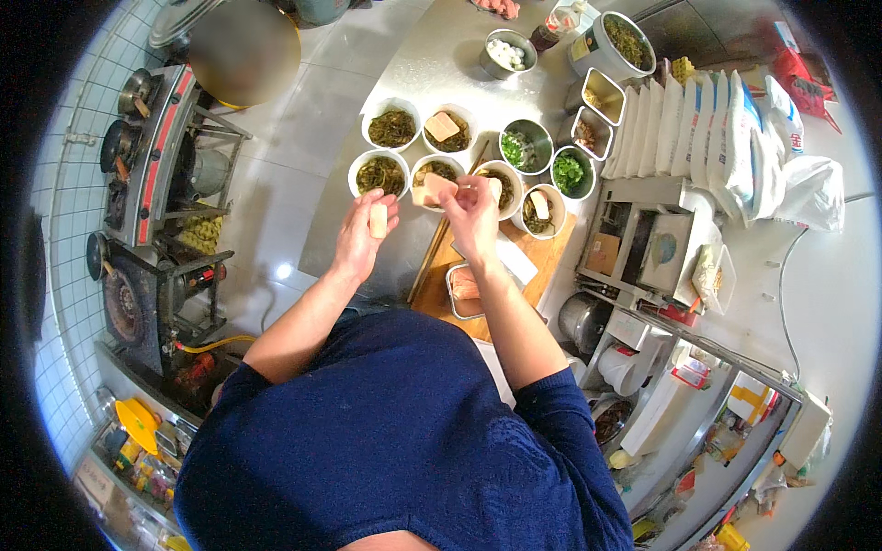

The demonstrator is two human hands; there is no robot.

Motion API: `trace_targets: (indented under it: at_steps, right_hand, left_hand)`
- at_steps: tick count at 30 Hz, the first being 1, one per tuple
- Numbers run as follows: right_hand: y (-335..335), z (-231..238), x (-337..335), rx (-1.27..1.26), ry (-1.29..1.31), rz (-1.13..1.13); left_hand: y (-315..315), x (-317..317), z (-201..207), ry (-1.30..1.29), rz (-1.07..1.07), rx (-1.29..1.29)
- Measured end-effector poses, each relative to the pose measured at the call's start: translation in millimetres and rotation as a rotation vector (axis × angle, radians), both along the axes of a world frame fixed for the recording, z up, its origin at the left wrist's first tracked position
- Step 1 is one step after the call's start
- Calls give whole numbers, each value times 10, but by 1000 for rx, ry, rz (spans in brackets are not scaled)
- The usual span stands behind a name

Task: The person assembles multiple noodle bowls by hand, adding green vegetables, sliced meat, and enoki mushrooms into each bowl. The bowls are arranged on a stainless steel counter in a commercial kitchen.

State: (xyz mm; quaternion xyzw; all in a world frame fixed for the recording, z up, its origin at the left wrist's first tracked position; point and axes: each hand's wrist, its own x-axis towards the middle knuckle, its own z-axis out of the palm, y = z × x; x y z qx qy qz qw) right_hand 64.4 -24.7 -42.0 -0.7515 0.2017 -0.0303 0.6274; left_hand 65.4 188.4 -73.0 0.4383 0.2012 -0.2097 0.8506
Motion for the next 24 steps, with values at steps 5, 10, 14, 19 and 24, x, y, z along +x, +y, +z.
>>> trace_targets:
  at_steps: [5, 10, 14, 19, 24]
  right_hand:
    - [-193, 22, -193, -469, -55, 50]
    - [-376, 124, -867, -363, 30, 49]
    - [-604, 198, -1383, -340, 83, -67]
    - [-758, 276, -1839, -495, 211, 40]
    - [-559, 10, -1694, -1030, 80, 586]
  left_hand:
    - [13, 244, 19, -188, 63, 191]
    - [-58, 472, -66, -309, 46, 200]
    - [-21, 483, -125, -308, 96, 161]
    - [52, 78, -88, -337, -27, 335]
    - [-110, -489, -78, -387, -413, 385]
